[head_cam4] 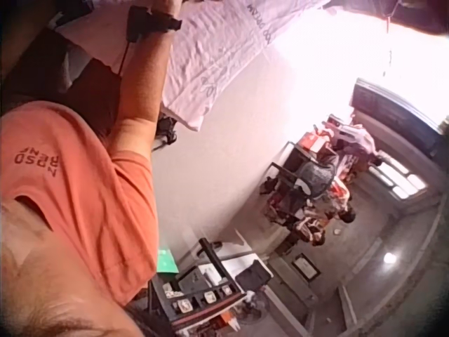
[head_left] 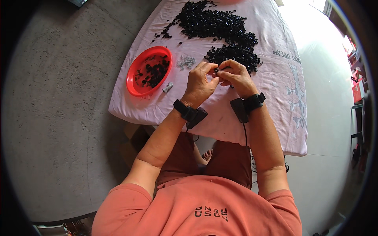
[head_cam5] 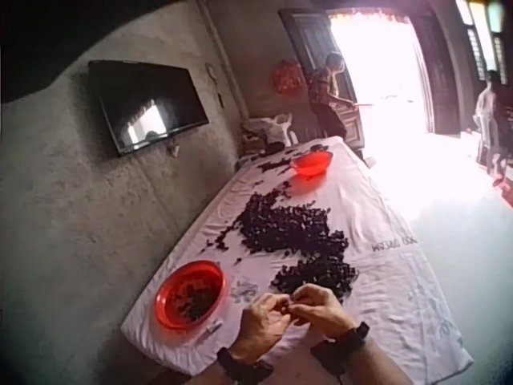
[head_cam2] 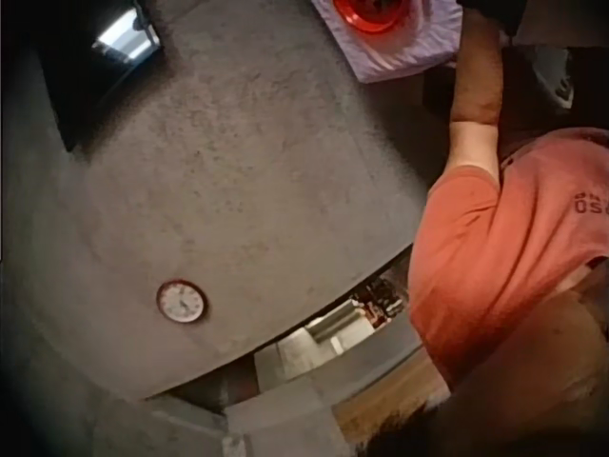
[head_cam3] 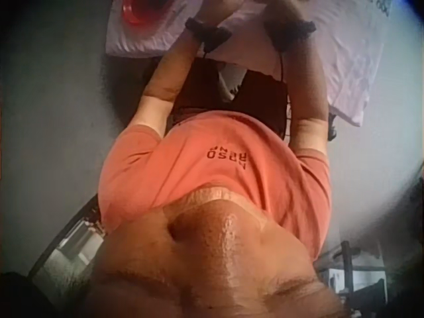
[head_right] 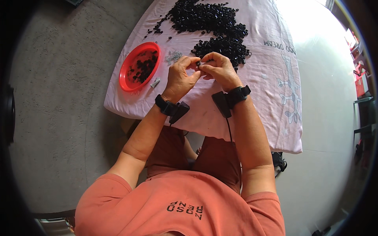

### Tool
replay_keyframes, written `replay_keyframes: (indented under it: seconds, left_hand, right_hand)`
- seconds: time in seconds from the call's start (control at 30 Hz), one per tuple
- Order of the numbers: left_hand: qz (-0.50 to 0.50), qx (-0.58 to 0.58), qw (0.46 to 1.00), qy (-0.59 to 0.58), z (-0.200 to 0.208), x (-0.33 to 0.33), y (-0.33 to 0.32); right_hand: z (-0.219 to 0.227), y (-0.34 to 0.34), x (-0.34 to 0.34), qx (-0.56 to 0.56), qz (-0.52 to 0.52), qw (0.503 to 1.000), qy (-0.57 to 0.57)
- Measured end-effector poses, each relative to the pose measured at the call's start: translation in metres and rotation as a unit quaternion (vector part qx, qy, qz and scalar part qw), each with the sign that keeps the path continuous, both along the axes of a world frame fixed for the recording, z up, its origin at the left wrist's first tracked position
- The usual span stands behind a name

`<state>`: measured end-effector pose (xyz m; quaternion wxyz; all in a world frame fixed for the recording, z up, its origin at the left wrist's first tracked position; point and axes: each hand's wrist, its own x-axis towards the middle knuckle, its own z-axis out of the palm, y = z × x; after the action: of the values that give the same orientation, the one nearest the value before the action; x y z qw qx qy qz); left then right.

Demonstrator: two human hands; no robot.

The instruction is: Sorting and inspecting small black plastic components on a table in a manufacturing environment.

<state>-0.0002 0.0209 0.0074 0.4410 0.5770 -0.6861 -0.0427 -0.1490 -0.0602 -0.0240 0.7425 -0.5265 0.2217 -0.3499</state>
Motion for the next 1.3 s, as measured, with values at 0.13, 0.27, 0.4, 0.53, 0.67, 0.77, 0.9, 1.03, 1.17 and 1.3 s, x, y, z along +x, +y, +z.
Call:
replay_keyframes:
  seconds: [0.13, 0.27, 0.4, 0.53, 0.67, 0.77, 0.9, 1.03, 1.17, 1.3]
  left_hand:
    - [0.023, 0.019, 0.999, -0.014, 0.000, -0.001, 0.001]
    - [0.027, 0.025, 0.999, -0.009, 0.000, -0.001, 0.001]
    - [0.032, 0.044, 0.998, -0.009, 0.004, 0.000, 0.002]
    - [0.025, 0.028, 0.999, -0.001, 0.002, 0.001, 0.001]
    - [0.016, 0.020, 1.000, -0.004, 0.004, 0.002, 0.001]
    - [0.013, 0.028, 0.999, -0.009, 0.006, 0.004, 0.002]
    - [0.003, 0.035, 0.999, 0.007, 0.008, 0.003, 0.002]
    - [0.001, 0.048, 0.999, 0.017, 0.013, 0.003, 0.003]
    - [-0.011, 0.057, 0.998, 0.007, 0.021, 0.002, 0.005]
    - [-0.018, 0.043, 0.999, 0.001, 0.026, 0.001, 0.005]
  right_hand:
    - [-0.001, 0.000, 0.000, -0.007, 0.000, 1.000, -0.004]
    - [0.000, 0.000, 0.000, -0.025, -0.001, 1.000, 0.006]
    - [0.005, 0.001, -0.003, -0.028, 0.010, 0.999, 0.011]
    - [0.003, -0.001, -0.002, -0.039, 0.018, 0.999, 0.013]
    - [0.006, 0.003, -0.004, -0.026, 0.028, 0.999, -0.004]
    - [0.009, 0.004, -0.006, -0.021, 0.070, 0.997, -0.013]
    - [-0.002, -0.001, -0.005, -0.025, 0.088, 0.995, -0.027]
    - [-0.002, 0.000, -0.004, -0.037, 0.087, 0.995, -0.034]
    - [0.000, 0.000, -0.004, -0.041, 0.080, 0.995, -0.049]
    - [-0.001, 0.000, -0.002, -0.068, 0.060, 0.994, -0.056]
